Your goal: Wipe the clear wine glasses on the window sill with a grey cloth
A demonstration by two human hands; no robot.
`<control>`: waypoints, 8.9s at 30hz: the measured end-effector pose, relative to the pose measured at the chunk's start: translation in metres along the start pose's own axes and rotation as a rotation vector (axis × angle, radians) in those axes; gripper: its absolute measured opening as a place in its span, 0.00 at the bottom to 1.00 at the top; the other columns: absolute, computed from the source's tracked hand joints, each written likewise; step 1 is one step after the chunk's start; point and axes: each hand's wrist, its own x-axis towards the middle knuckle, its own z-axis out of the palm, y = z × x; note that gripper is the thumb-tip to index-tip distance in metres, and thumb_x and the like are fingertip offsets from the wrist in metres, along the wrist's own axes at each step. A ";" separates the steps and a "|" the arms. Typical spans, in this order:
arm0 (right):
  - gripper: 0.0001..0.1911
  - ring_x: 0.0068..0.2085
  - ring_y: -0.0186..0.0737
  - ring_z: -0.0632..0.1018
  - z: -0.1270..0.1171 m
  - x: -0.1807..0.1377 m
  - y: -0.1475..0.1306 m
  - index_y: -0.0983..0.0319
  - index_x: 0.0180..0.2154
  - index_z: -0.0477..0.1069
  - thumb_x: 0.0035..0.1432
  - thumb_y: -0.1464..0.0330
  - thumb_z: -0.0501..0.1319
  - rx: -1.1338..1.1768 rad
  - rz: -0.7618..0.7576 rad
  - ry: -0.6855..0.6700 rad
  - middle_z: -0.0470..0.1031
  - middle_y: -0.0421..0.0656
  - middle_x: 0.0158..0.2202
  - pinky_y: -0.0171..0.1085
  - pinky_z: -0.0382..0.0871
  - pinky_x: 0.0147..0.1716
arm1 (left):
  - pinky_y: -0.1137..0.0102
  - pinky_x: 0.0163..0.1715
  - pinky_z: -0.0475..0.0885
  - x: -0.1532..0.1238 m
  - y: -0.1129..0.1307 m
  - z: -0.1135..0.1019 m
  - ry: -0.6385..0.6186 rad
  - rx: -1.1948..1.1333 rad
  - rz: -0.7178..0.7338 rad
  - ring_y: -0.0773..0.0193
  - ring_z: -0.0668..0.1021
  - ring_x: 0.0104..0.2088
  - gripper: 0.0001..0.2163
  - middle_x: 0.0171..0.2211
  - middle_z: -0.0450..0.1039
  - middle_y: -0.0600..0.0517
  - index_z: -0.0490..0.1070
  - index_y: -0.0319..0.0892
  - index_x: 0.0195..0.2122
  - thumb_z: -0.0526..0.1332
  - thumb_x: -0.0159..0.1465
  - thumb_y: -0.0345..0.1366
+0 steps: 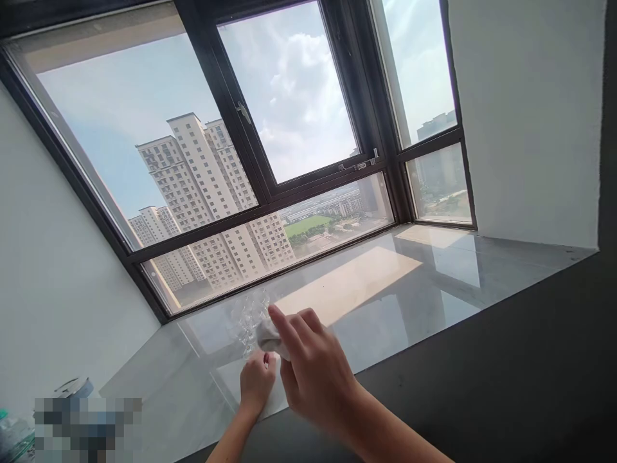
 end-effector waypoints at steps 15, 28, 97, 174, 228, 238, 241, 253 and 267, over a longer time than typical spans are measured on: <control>0.27 0.40 0.47 0.74 0.119 -0.097 0.192 0.57 0.50 0.51 0.49 0.66 0.58 0.065 0.896 0.033 0.68 0.48 0.43 0.44 0.69 0.39 | 0.64 0.37 0.68 0.010 -0.009 0.007 0.149 -0.237 -0.054 0.59 0.70 0.36 0.07 0.34 0.63 0.52 0.55 0.47 0.32 0.56 0.63 0.36; 0.26 0.36 0.44 0.75 0.118 -0.084 0.194 0.56 0.46 0.47 0.50 0.63 0.60 0.034 0.958 0.005 0.68 0.40 0.37 0.38 0.65 0.35 | 0.68 0.48 0.68 0.028 -0.025 0.033 -0.136 -0.244 -0.317 0.57 0.76 0.50 0.19 0.52 0.72 0.42 0.64 0.40 0.56 0.57 0.65 0.39; 0.25 0.34 0.44 0.76 0.116 -0.085 0.187 0.57 0.49 0.53 0.49 0.71 0.57 0.093 0.864 0.270 0.72 0.39 0.33 0.41 0.68 0.35 | 0.67 0.41 0.67 0.055 0.041 0.072 -0.076 -0.287 0.237 0.59 0.73 0.39 0.14 0.33 0.74 0.50 0.69 0.43 0.29 0.49 0.56 0.19; 0.25 0.33 0.39 0.72 0.120 -0.088 0.200 0.59 0.49 0.56 0.48 0.77 0.52 -0.129 0.857 0.066 0.69 0.40 0.34 0.32 0.58 0.28 | 0.65 0.40 0.71 0.073 0.014 0.051 0.136 -0.303 -0.488 0.52 0.76 0.53 0.24 0.58 0.65 0.39 0.51 0.43 0.59 0.56 0.64 0.40; 0.28 0.48 0.45 0.73 0.152 -0.081 0.190 0.58 0.51 0.55 0.49 0.82 0.51 -0.147 0.493 0.028 0.70 0.47 0.46 0.43 0.69 0.45 | 0.69 0.39 0.68 0.066 0.019 0.064 0.032 -0.151 0.123 0.58 0.76 0.45 0.14 0.41 0.76 0.48 0.73 0.44 0.48 0.51 0.68 0.28; 0.29 0.44 0.46 0.69 0.155 -0.068 0.147 0.59 0.49 0.62 0.46 0.85 0.49 -0.060 0.059 -0.214 0.70 0.46 0.41 0.44 0.71 0.43 | 0.69 0.34 0.63 0.063 0.022 0.055 -0.054 -0.029 0.198 0.57 0.73 0.40 0.10 0.33 0.74 0.49 0.76 0.43 0.35 0.54 0.65 0.28; 0.29 0.45 0.46 0.70 0.154 -0.067 0.150 0.58 0.50 0.61 0.48 0.85 0.49 -0.051 0.015 -0.138 0.70 0.46 0.42 0.45 0.72 0.44 | 0.69 0.34 0.63 0.062 0.025 0.056 -0.092 -0.037 0.217 0.57 0.73 0.40 0.11 0.33 0.74 0.48 0.75 0.42 0.32 0.54 0.64 0.27; 0.26 0.47 0.45 0.75 0.143 -0.074 0.185 0.58 0.52 0.55 0.51 0.80 0.52 0.033 0.540 0.250 0.70 0.47 0.44 0.48 0.71 0.48 | 0.68 0.37 0.68 0.065 0.022 0.058 -0.011 -0.334 0.247 0.58 0.75 0.38 0.09 0.32 0.75 0.50 0.73 0.44 0.32 0.54 0.63 0.30; 0.35 0.48 0.43 0.75 0.146 -0.075 0.148 0.57 0.54 0.54 0.44 0.84 0.53 0.201 0.336 -0.114 0.73 0.46 0.46 0.43 0.70 0.47 | 0.73 0.23 0.65 0.075 0.018 0.066 -0.290 -0.744 -0.081 0.66 0.72 0.20 0.11 0.23 0.71 0.55 0.71 0.43 0.33 0.56 0.61 0.45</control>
